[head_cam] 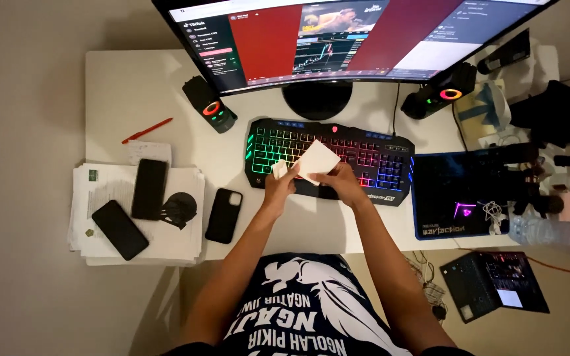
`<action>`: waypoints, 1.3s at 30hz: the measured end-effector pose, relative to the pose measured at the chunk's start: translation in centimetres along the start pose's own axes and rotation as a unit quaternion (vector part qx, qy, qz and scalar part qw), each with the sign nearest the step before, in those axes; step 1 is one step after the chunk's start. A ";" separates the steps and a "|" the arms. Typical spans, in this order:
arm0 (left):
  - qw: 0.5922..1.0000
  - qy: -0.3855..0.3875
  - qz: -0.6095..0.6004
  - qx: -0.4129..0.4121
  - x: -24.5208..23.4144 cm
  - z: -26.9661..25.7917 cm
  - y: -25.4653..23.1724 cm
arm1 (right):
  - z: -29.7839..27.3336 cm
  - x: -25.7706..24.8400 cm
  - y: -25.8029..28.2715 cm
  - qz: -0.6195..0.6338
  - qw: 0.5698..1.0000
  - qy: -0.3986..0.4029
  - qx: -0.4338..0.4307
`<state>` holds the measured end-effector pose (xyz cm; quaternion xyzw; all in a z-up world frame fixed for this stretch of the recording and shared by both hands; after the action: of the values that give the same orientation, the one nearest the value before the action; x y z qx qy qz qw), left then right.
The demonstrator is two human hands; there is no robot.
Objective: Cleaning a computer keyboard and monitor with a small cloth.
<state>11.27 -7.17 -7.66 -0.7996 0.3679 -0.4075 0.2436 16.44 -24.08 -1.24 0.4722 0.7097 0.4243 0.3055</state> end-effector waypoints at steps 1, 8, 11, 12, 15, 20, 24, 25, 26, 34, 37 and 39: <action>1.000 -0.001 -0.001 0.000 -0.1 0.0 -0.1 | 0.2 0.1 0.0 0.000 1.000 0.001 0.000; 0.999 -0.031 0.024 0.018 -1.1 -0.6 -2.6 | 1.7 1.0 0.9 0.004 1.000 0.011 -0.007; 1.000 -0.026 0.003 0.005 -1.5 -1.7 -4.3 | 4.2 0.0 0.9 -0.045 0.998 -0.035 -0.026; 1.000 -0.021 -0.003 -0.007 -1.7 -2.0 -4.5 | 5.2 -0.9 0.7 -0.108 0.991 -0.076 -0.035; 0.999 -0.009 0.040 -0.026 -3.0 -1.5 -3.6 | 7.4 0.5 2.3 -0.136 0.979 -0.071 -0.136; 0.997 0.002 0.038 -0.071 -4.0 -1.7 -2.9 | 10.8 4.6 4.2 -0.187 0.962 -0.060 -0.189; 0.994 0.006 0.040 -0.098 -5.1 -1.6 -2.3 | 11.7 8.2 6.8 -0.318 0.929 -0.069 -0.177; 0.994 0.005 0.039 -0.098 -5.2 -1.8 -2.6 | 12.1 8.6 6.7 -0.319 0.929 -0.068 -0.177; 0.996 0.014 0.038 -0.085 -5.1 -1.9 -3.0 | 12.1 9.5 7.3 -0.303 0.926 -0.057 -0.218; 0.998 0.045 0.024 -0.048 -5.3 -1.7 -3.7 | 11.0 9.5 9.6 -0.388 0.855 -0.104 -0.328; 0.996 0.036 0.033 -0.077 -4.5 -1.8 -3.3 | 11.2 7.9 8.9 -0.417 0.866 -0.088 -0.263; 0.996 0.040 0.017 -0.075 -3.9 -1.5 -2.8 | 10.5 7.2 9.1 -0.473 0.823 -0.092 -0.300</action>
<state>9.55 -2.51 -6.69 -0.7922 0.4202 -0.4064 0.1753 26.26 -12.38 1.85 0.0004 0.6520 0.3741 0.6595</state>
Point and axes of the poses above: each hand's wrist, its own z-axis towards the middle knuckle, its own x-axis out of the palm, y = z × x, the point moved 10 cm from there along z, towards the middle knuckle, and after that the axes turned 2 degrees about -z, right-handed, at the moved point
